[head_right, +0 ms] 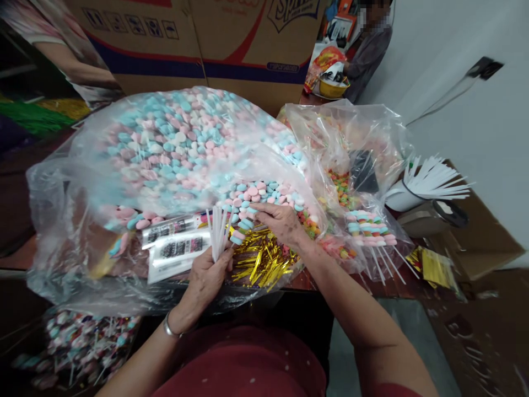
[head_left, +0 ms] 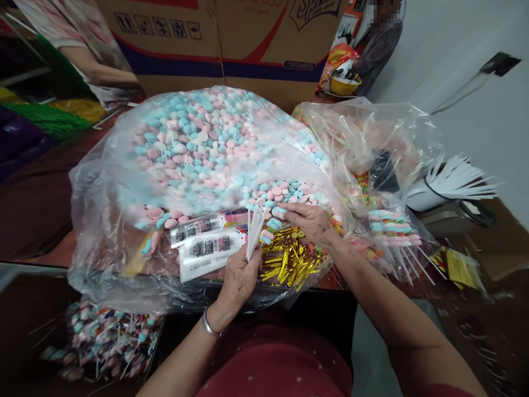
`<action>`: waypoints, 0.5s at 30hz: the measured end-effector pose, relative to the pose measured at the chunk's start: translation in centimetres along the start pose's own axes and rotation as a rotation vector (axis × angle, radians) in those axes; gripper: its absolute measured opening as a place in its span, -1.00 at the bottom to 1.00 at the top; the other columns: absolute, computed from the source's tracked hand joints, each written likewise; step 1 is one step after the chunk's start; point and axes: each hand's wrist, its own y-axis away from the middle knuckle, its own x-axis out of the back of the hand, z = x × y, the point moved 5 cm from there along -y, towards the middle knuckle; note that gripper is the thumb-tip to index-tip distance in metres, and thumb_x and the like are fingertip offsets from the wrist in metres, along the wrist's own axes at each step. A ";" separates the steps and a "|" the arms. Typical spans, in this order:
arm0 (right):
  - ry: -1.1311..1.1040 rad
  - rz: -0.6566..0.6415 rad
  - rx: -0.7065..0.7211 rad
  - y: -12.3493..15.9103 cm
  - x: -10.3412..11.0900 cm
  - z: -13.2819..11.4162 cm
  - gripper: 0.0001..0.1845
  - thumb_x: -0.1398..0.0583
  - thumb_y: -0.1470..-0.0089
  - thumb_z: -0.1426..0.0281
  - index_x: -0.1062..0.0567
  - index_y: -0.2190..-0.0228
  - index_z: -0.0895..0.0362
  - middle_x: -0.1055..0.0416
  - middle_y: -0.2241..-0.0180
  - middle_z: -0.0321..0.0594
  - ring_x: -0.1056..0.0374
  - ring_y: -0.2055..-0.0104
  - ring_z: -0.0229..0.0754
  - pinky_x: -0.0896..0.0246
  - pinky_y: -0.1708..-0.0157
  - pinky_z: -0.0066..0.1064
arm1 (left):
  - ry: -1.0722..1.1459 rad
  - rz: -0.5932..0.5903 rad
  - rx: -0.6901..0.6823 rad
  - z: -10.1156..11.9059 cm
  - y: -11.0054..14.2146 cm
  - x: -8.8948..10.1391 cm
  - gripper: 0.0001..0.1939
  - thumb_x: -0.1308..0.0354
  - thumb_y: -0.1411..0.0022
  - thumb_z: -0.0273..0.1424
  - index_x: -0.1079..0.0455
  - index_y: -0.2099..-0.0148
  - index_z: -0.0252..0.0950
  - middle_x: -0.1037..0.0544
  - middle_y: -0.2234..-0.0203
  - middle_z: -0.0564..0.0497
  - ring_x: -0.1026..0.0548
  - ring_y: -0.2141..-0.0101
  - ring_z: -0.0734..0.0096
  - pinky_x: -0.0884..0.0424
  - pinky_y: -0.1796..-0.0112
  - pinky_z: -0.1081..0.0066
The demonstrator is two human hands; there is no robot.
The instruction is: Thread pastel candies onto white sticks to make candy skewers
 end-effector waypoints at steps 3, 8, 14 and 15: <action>0.068 0.018 0.074 0.5 -0.5 0.3 -0.69 -0.23 -0.06 0.28 -0.64 0.14 -0.01 -0.60 0.11 -0.31 -0.54 0.13 -0.18 -0.47 0.03 -0.26 | -0.013 0.027 -0.010 0.3 0.1 0.0 -0.72 -0.08 -0.20 -0.19 -0.36 0.44 -0.26 -0.30 0.69 0.15 -0.24 0.62 0.46 -0.19 0.53 0.45; 0.174 0.002 0.151 1.0 -1.1 1.0 -0.66 -0.20 -0.09 0.26 -0.64 0.14 0.05 -0.62 0.17 -0.27 -0.56 0.22 -0.18 -0.51 0.16 -0.35 | -0.028 0.072 -0.019 0.8 0.2 0.1 -0.69 -0.07 -0.19 -0.20 -0.28 0.52 -0.24 -0.28 0.70 0.15 -0.22 0.62 0.48 -0.16 0.54 0.45; 0.167 -0.034 0.171 1.1 -1.7 0.3 -0.68 -0.19 -0.11 0.27 -0.63 0.14 0.04 -0.62 0.18 -0.27 -0.55 0.19 -0.18 -0.47 0.10 -0.34 | -0.017 0.054 -0.018 0.6 0.0 0.1 -0.70 -0.08 -0.17 -0.22 -0.24 0.54 -0.23 -0.29 0.70 0.14 -0.22 0.62 0.48 -0.14 0.55 0.46; 0.107 -0.042 0.167 1.2 -2.0 0.0 -0.65 -0.19 -0.12 0.26 -0.60 0.07 0.04 -0.60 0.13 -0.26 -0.54 0.14 -0.17 -0.45 0.05 -0.32 | -0.006 0.055 -0.016 0.5 0.0 0.1 -0.70 -0.09 -0.16 -0.23 -0.25 0.55 -0.24 -0.30 0.69 0.14 -0.23 0.61 0.49 -0.15 0.54 0.46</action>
